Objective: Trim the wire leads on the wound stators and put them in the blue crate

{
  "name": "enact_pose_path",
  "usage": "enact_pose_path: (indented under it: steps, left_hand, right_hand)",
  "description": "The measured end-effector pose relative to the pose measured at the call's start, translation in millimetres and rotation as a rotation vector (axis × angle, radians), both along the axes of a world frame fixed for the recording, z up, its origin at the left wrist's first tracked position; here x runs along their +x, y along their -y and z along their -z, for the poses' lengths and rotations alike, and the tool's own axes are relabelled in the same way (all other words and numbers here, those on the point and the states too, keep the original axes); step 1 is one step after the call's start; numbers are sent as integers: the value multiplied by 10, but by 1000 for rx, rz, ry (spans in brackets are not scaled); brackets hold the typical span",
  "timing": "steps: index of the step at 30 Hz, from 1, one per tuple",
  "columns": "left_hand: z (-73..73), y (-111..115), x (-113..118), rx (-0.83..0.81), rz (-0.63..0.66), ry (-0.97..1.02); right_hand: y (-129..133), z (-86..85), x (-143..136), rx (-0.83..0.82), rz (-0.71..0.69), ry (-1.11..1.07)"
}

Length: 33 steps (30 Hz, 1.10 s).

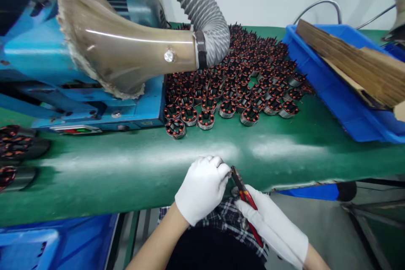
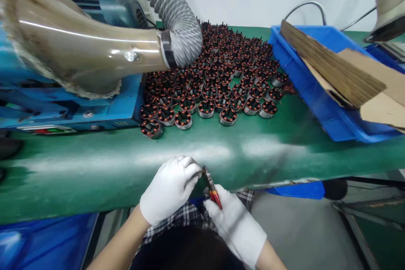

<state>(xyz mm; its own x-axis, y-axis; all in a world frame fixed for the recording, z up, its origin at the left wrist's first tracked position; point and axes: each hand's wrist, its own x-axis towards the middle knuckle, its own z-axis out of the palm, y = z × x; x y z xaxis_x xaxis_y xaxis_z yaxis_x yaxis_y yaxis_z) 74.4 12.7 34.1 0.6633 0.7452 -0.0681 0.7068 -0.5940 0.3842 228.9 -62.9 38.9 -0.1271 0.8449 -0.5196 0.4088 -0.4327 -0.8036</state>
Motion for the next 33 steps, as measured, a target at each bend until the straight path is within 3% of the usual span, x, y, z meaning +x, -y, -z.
enact_pose_path:
  steps: [7, 14, 16, 19, 22, 24, 25, 26, 28, 30, 33]
  left_hand:
    - [11, 19, -13, -16, 11, 12]
    - [58, -123, -94, 52, -71, 32]
    - [65, -193, -168, 112, -131, 121]
    - [57, -181, -360, 311, -233, 285]
    - [60, -42, -593, 377, -313, 245]
    - [86, 31, -686, 242, -331, 132]
    - [104, 42, -694, 156, -344, 91]
    - [121, 34, -673, 76, -365, 69]
    - [148, -30, -551, -57, -428, 94]
    - [156, -118, -368, -138, -443, 198]
    - [154, -185, -108, -109, -290, 311]
  right_hand:
    - [25, 55, -55, -34, 234, -201]
    - [27, 76, -91, -348, 368, -912]
    - [-59, 103, -188, -343, 366, -1088]
    - [-290, 176, -166, -184, 439, -1169]
    - [-539, 236, 252, 82, 667, -935]
    - [-648, 218, 677, 347, 818, -513]
    - [-680, 188, 884, 466, 843, -236]
    - [-699, 148, 1064, 525, 862, -111]
    - [-709, 67, 1301, 596, 852, 110]
    - [-713, 36, 1366, 614, 795, 277]
    - [-755, 136, 1275, 622, 591, 565]
